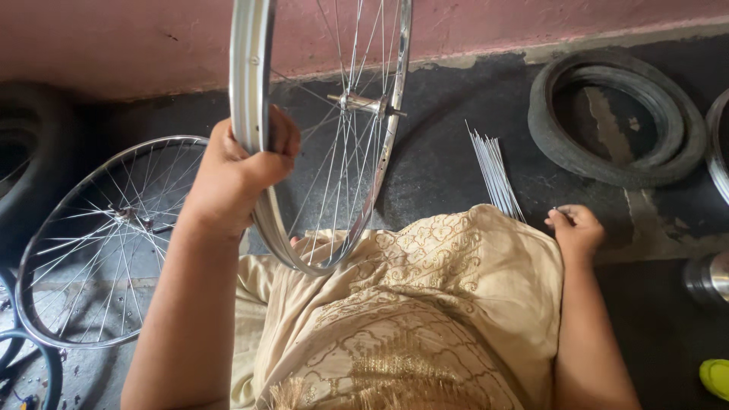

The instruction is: The person laces a bicycle wheel by inserting spokes through the rim and hub, then securing them with nipples. The person repeats this process for multiple spokes around the wheel.

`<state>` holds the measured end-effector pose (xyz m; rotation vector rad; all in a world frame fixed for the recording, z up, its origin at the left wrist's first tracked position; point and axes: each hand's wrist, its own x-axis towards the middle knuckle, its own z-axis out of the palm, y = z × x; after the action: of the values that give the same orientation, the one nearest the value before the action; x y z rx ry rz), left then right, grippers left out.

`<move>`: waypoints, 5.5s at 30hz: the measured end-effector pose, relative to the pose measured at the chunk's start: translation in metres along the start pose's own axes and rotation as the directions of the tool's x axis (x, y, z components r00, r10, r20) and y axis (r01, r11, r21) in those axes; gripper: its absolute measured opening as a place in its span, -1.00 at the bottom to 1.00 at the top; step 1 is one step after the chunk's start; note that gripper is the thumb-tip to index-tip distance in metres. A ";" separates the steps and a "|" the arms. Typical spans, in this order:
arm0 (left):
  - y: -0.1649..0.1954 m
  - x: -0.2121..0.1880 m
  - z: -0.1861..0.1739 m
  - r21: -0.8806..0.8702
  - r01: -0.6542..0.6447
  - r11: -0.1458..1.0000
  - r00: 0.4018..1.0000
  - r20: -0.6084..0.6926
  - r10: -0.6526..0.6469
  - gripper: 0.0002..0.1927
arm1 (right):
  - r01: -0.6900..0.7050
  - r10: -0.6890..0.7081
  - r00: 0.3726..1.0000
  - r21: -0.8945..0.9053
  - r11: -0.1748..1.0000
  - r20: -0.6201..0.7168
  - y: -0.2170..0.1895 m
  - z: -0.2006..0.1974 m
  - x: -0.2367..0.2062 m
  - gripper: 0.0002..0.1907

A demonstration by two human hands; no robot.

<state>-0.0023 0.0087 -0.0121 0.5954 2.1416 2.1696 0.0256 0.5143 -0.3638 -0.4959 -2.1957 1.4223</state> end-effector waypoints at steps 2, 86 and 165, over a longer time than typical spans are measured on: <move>0.001 -0.002 0.005 -0.025 -0.003 1.000 1.000 0.014 0.003 -0.86 | -0.019 0.019 1.000 0.214 0.977 0.003 -0.031 0.002 -0.019 -0.83; -0.104 -0.003 0.054 -0.620 -0.053 0.783 0.951 0.208 0.229 -0.82 | 0.912 -0.927 0.375 -0.182 0.367 0.014 -0.434 0.061 -0.172 -0.75; -0.108 0.000 0.044 -0.486 0.000 0.874 0.896 0.388 0.216 -0.76 | 0.590 -0.720 0.661 0.446 0.673 0.212 -0.314 0.105 -0.209 -0.19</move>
<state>-0.0156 0.0563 -0.1178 1.0486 1.3141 2.2243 0.1245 0.1996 -0.1530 0.7230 -1.9783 1.4718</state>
